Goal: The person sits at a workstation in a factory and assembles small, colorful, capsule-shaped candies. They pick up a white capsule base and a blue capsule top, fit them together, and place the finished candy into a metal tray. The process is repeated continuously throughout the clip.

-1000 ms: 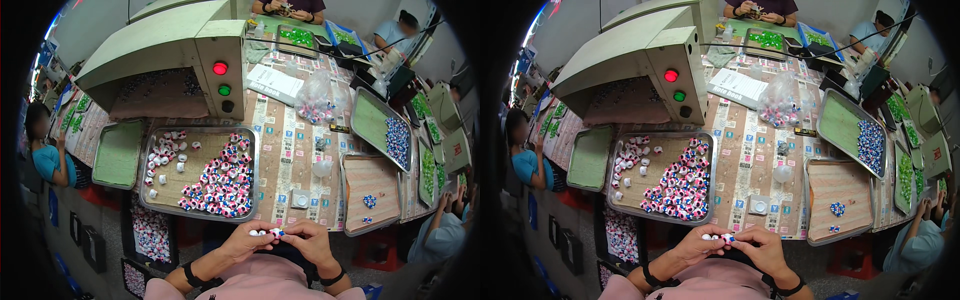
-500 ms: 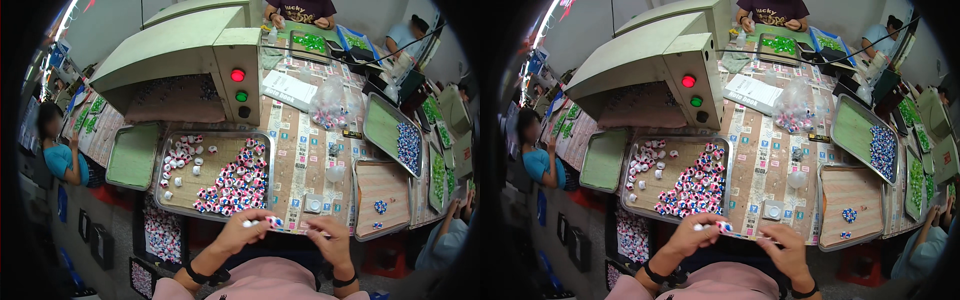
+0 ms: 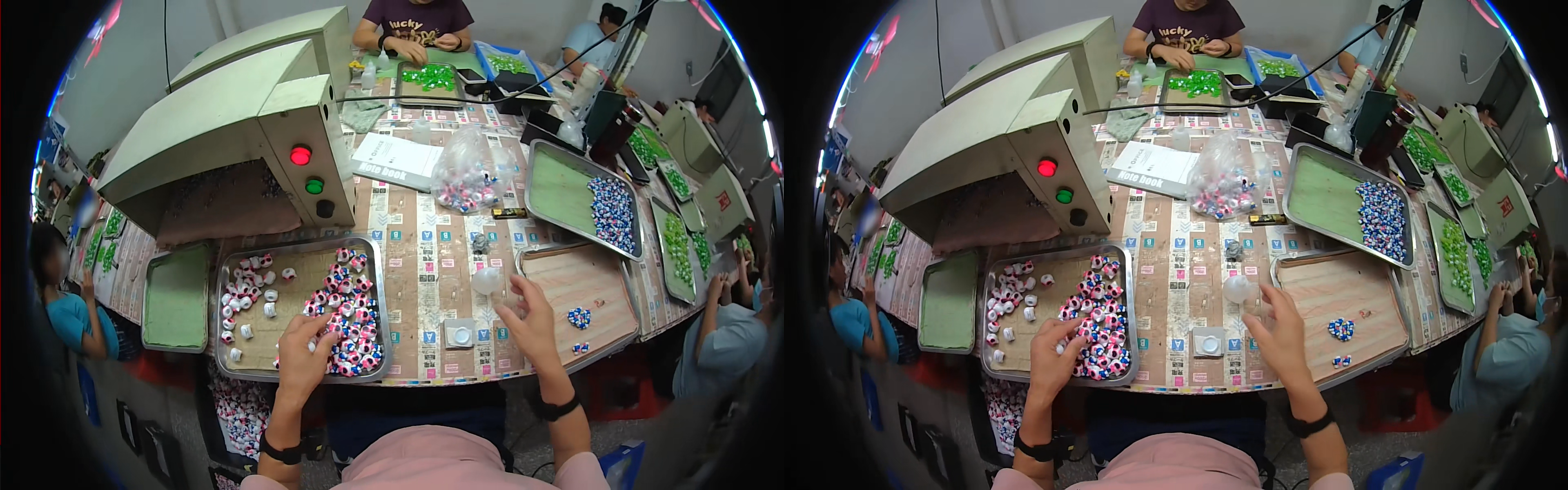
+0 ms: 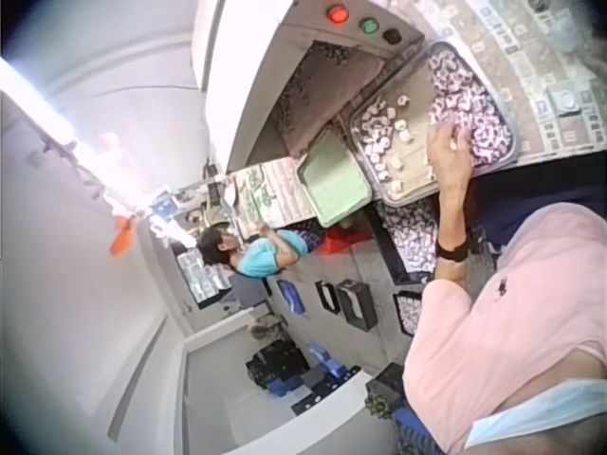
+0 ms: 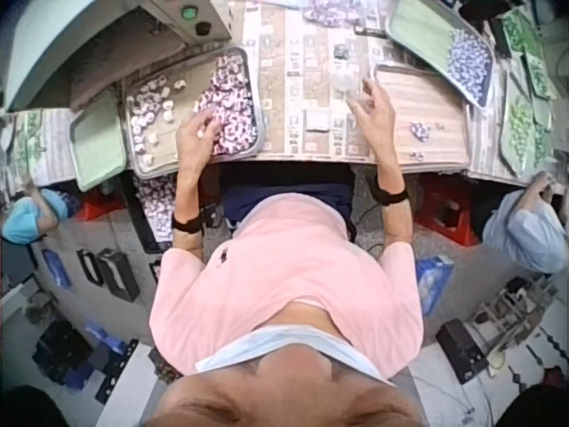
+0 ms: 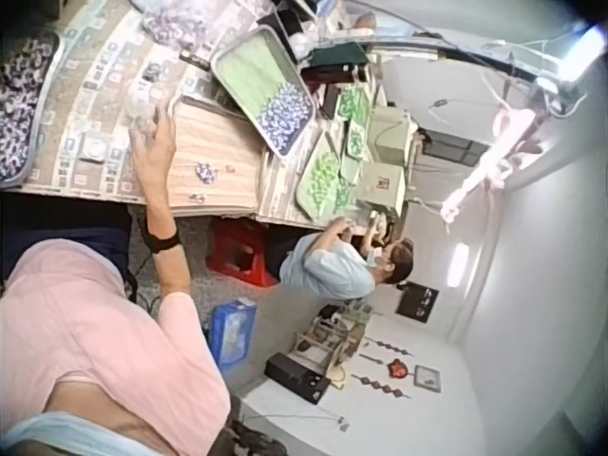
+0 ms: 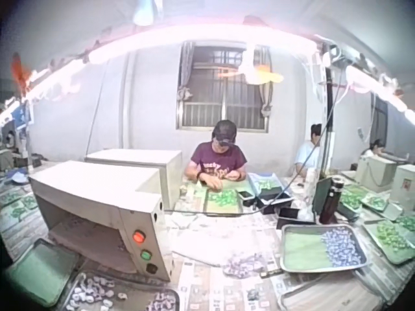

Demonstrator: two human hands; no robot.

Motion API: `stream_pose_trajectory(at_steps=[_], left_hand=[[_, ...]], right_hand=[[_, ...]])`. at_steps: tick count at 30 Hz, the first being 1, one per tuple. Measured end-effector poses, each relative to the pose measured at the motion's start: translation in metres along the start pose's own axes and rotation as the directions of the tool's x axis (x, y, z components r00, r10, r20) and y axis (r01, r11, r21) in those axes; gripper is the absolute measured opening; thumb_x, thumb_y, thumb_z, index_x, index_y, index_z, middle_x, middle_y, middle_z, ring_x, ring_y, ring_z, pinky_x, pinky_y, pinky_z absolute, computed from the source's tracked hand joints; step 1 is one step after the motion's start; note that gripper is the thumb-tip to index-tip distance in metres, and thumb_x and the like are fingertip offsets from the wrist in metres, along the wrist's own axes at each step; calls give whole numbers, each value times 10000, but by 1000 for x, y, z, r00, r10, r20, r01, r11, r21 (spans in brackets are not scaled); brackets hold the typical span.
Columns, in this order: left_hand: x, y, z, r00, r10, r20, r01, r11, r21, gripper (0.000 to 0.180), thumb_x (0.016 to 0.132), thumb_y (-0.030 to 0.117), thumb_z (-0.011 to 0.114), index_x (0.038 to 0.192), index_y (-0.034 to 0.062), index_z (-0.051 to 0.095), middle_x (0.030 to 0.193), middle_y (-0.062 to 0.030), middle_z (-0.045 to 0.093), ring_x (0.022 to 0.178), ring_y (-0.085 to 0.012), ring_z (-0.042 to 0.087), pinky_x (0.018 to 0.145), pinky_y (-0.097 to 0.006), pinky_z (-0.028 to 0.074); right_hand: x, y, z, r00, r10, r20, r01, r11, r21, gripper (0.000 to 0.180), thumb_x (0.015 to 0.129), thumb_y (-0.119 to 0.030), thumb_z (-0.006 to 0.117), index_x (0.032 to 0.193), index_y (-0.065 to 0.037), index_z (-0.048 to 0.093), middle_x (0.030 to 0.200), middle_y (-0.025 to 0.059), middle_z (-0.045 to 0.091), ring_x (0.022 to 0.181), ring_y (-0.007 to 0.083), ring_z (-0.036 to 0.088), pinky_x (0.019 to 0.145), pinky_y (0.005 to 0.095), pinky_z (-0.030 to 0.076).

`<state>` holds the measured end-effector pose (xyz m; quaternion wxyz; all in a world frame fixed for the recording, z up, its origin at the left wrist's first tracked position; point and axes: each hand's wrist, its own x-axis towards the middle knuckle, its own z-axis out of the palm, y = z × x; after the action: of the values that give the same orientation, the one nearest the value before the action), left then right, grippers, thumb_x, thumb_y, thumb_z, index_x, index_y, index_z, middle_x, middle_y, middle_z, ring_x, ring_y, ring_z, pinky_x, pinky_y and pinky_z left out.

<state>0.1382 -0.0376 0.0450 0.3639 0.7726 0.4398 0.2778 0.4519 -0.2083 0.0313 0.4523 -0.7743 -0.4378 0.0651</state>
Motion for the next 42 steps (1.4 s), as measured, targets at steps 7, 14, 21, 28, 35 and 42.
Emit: stream_pose_trajectory(at_steps=[7,14,21,28,35,42], left_hand=[[-21,-5,-14,962,-224,158,275,799,-534,117,844,37,653,944,-23,657,797,-70,592,656,-123,552,554,-237,437],[-58,2,-16,884,-303,356,444,302,-844,108,905,33,599,1004,-8,608,789,-57,580,639,-102,538,493,-216,408],[-67,4,-4,808,-273,522,547,20,-837,103,916,14,569,1013,9,601,847,-53,580,712,-110,542,521,-220,412],[-72,8,1,776,-278,566,587,-9,-809,95,923,23,563,1009,14,601,842,-50,574,719,-111,530,525,-222,404],[-78,10,2,756,-294,585,604,-33,-797,96,916,30,565,1007,23,596,819,-53,555,711,-119,524,526,-225,400],[-79,12,3,746,-293,598,613,-49,-788,88,912,33,569,996,28,596,810,-55,550,707,-123,519,526,-227,398]], right_hand=[[22,1,33,945,249,212,-285,945,163,454,806,-109,674,1227,-6,538,1054,167,611,913,254,605,795,342,468],[-31,-5,5,974,-88,207,82,996,37,432,858,-119,629,1253,8,508,1002,180,598,899,309,596,816,358,461],[-72,-24,-12,968,5,252,-2,1000,-12,488,779,-99,737,1212,29,552,1074,169,619,972,251,605,858,337,477],[-78,-37,1,955,279,104,-286,957,57,403,722,-71,797,1046,10,571,893,116,639,800,178,654,670,294,534],[-75,-40,4,936,338,94,-348,929,124,400,708,-63,807,1024,0,570,896,81,617,803,156,615,701,287,514],[-74,-29,5,999,6,49,-3,998,-59,362,705,-65,806,995,2,599,898,110,624,817,200,620,717,309,498]])
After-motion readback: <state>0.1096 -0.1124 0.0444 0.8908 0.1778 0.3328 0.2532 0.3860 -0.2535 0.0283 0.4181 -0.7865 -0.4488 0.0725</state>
